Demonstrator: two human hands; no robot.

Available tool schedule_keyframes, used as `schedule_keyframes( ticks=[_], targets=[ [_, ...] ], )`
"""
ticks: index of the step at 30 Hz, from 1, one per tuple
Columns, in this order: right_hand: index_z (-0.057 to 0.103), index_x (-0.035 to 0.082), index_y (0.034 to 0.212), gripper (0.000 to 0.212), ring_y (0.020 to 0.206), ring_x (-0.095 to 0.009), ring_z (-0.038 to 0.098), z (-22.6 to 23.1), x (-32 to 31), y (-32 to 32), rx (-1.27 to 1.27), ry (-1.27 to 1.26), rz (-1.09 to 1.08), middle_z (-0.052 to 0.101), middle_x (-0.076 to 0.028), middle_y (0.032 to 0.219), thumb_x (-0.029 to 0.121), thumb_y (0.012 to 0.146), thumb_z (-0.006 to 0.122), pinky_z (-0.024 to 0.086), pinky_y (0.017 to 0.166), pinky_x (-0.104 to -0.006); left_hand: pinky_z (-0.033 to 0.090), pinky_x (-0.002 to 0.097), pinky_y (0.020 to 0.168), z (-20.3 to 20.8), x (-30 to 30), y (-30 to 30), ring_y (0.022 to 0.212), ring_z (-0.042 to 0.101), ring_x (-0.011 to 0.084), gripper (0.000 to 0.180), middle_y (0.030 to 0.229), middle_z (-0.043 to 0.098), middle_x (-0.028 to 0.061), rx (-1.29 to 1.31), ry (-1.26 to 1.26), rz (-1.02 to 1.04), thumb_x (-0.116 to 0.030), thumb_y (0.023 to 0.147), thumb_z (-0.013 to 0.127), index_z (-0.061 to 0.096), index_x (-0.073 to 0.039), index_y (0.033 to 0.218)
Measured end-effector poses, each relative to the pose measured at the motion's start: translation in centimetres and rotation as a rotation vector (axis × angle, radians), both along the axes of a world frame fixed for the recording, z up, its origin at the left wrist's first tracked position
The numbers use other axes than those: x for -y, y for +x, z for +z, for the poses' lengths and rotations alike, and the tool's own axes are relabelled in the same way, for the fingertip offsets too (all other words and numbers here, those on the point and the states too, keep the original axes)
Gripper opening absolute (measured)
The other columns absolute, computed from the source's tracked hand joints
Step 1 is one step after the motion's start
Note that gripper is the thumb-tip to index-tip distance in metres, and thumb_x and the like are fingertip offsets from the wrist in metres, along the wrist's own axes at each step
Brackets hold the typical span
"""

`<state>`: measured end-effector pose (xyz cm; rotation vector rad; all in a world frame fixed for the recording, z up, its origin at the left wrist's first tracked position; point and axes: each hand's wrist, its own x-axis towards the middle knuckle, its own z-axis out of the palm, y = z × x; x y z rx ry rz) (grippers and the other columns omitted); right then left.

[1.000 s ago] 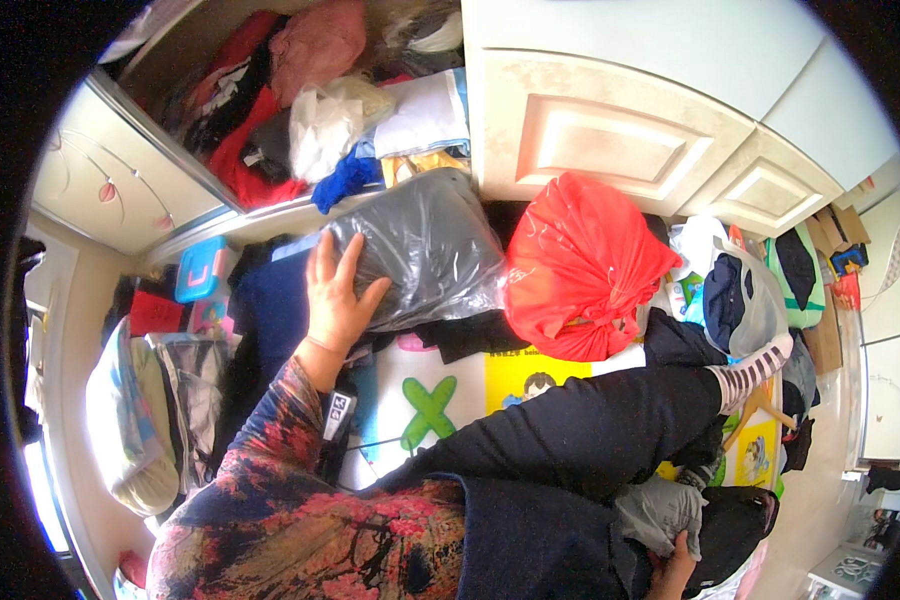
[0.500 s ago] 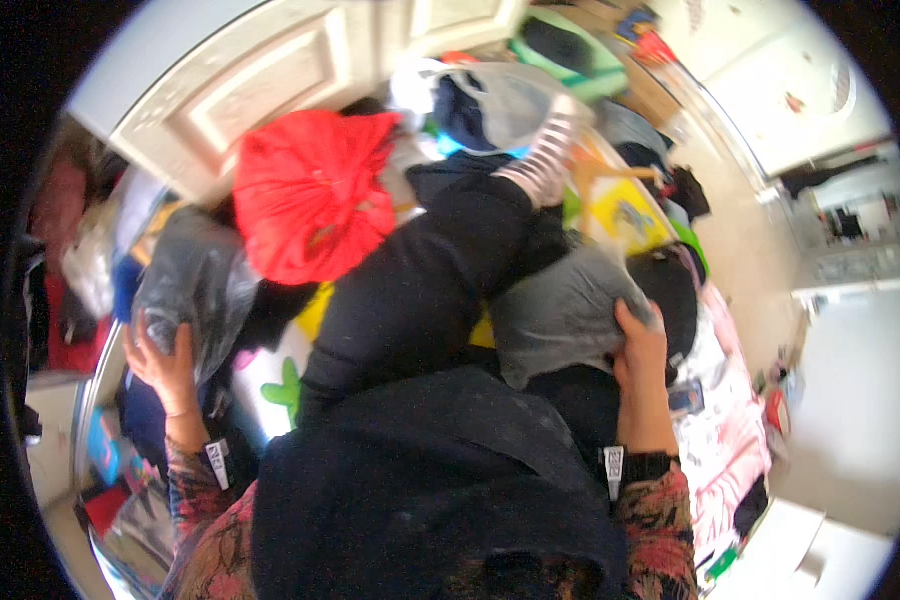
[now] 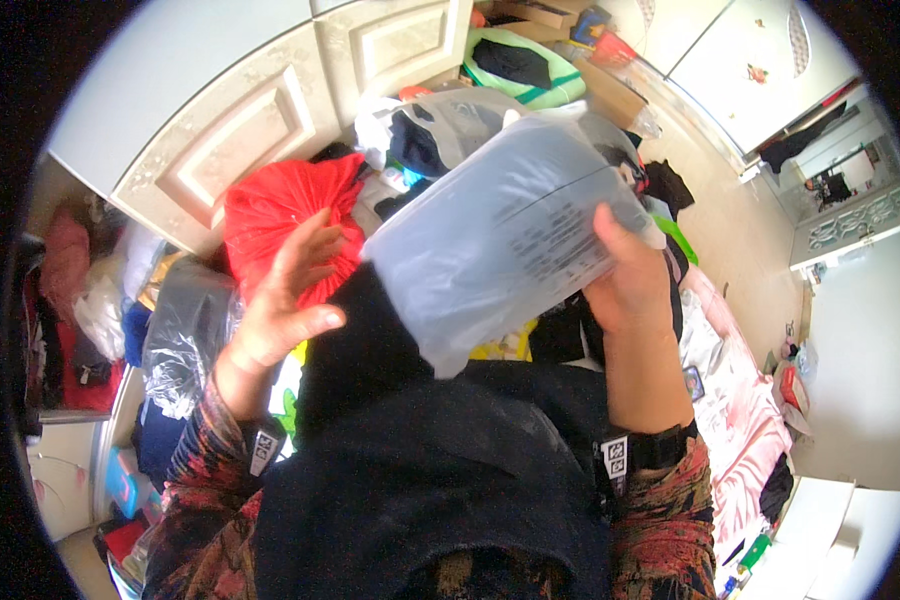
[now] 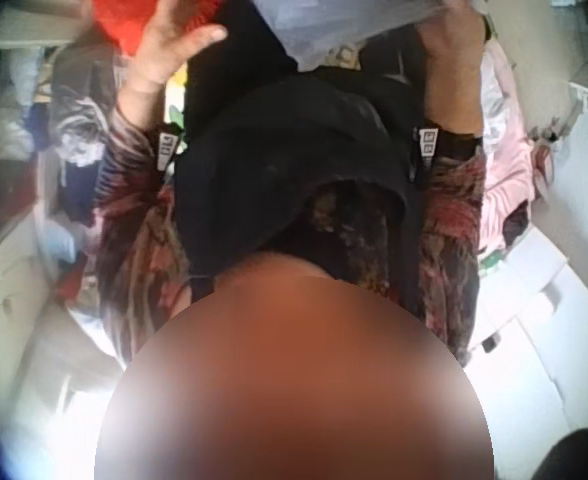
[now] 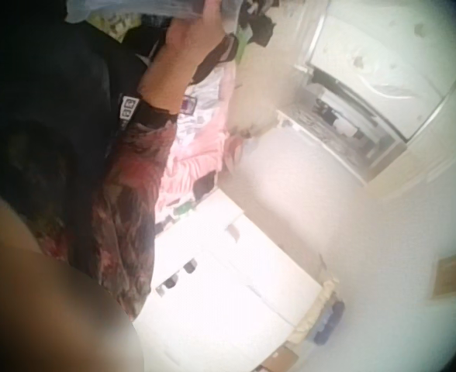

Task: The person lies on a bed and folds a white sock with blue stripes, then places it into a clear plastic bag. They retrieve a pink bundle from a wardrobe, open it, and fold several small garments including a white cloth with a cartoon print and a black-and-white patterned piece. The folded items are stacked on the lap.

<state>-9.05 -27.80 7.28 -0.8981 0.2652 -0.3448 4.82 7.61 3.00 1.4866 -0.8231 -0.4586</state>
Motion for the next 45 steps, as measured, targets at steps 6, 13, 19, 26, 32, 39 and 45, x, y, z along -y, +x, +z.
schedule_keyframes(
  ticks=[6, 13, 19, 26, 32, 39, 45],
  targets=[
    [0.054, 0.0, 0.13, 0.047, 0.11, -0.023, 0.063, -0.6, -5.0, 1.5, 0.156, -0.137, 0.233, 0.066, -0.009, 0.119, 0.005, 0.086, 0.072, 0.048, 0.099, -0.0374, 0.033, 0.0417, 0.113, 0.8, 2.0, -0.3, 0.133, 0.045, 0.0287, 0.108, 0.147, 0.044, 0.018, -0.471, -0.107, -0.315, -0.027, 0.073, 0.09, 0.025, -0.004, 0.155],
    [0.052, 0.004, 0.128, 0.056, 0.111, -0.02, 0.06, -2.8, -9.0, 3.0, 0.051, -0.057, 0.388, 0.064, -0.007, 0.117, 0.011, 0.08, 0.081, 0.046, 0.101, -0.037, 0.041, 0.0329, 0.106, 3.1, -0.2, -1.4, 0.12, 0.054, 0.0164, 0.076, 0.129, 0.062, 0.0057, -0.459, -0.181, -0.142, -0.004, 0.074, 0.087, 0.051, 0.0, 0.141],
    [0.035, 0.009, 0.15, 0.111, 0.138, -0.03, 0.041, 2.0, -8.9, 4.3, -0.036, -0.653, 0.341, 0.04, -0.013, 0.151, 0.038, 0.06, 0.092, 0.033, 0.111, -0.0473, 0.05, 0.0316, 0.097, 7.1, -3.5, -0.2, 0.109, 0.068, 0.0219, 0.067, 0.116, 0.071, 0.0144, 0.188, 0.358, -0.106, -0.007, 0.074, 0.08, 0.057, -0.008, 0.136],
    [0.069, -0.002, 0.109, 0.03, 0.088, -0.016, 0.067, -0.1, -12.4, 4.3, -0.042, -1.093, 0.777, 0.071, -0.01, 0.097, 0.016, 0.086, 0.076, 0.052, 0.081, -0.0306, 0.053, 0.0413, 0.091, 7.3, -4.8, -1.7, 0.105, 0.068, 0.0337, 0.065, 0.115, 0.069, 0.0174, 0.681, 0.389, -0.061, -0.024, 0.072, 0.085, 0.062, -0.004, 0.129],
    [0.069, -0.004, 0.108, 0.028, 0.086, -0.016, 0.066, -1.0, -11.9, 3.7, -0.035, -1.065, 0.646, 0.071, -0.01, 0.095, 0.013, 0.086, 0.075, 0.051, 0.078, -0.0281, 0.043, 0.0375, 0.104, 3.5, -13.4, -4.6, 0.122, 0.056, 0.0244, 0.09, 0.134, 0.058, 0.0115, 0.102, 0.28, 0.163, -0.029, 0.065, 0.093, 0.051, -0.001, 0.139],
    [0.07, -0.004, 0.105, 0.025, 0.086, -0.016, 0.066, -1.0, -11.9, 4.1, -0.004, -1.161, 0.625, 0.071, -0.011, 0.095, 0.012, 0.087, 0.075, 0.051, 0.078, -0.0283, 0.051, 0.03, 0.086, -1.7, -11.8, -7.0, 0.097, 0.064, 0.017, 0.041, 0.11, 0.068, 0.0089, -0.467, -0.399, 0.446, -0.007, 0.086, 0.076, 0.061, 0.0, 0.124],
    [0.069, -0.002, 0.106, 0.024, 0.088, -0.019, 0.067, 0.3, -11.7, 4.0, -0.009, -1.294, 0.609, 0.071, -0.012, 0.101, 0.01, 0.086, 0.075, 0.052, 0.079, -0.0288, 0.053, 0.0274, 0.074, 0.3, -9.9, -5.7, 0.079, 0.065, 0.0144, 0.014, 0.091, 0.072, 0.0078, -0.443, -0.469, 0.444, -0.001, 0.087, 0.074, 0.069, 0.0, 0.099]
  ],
)
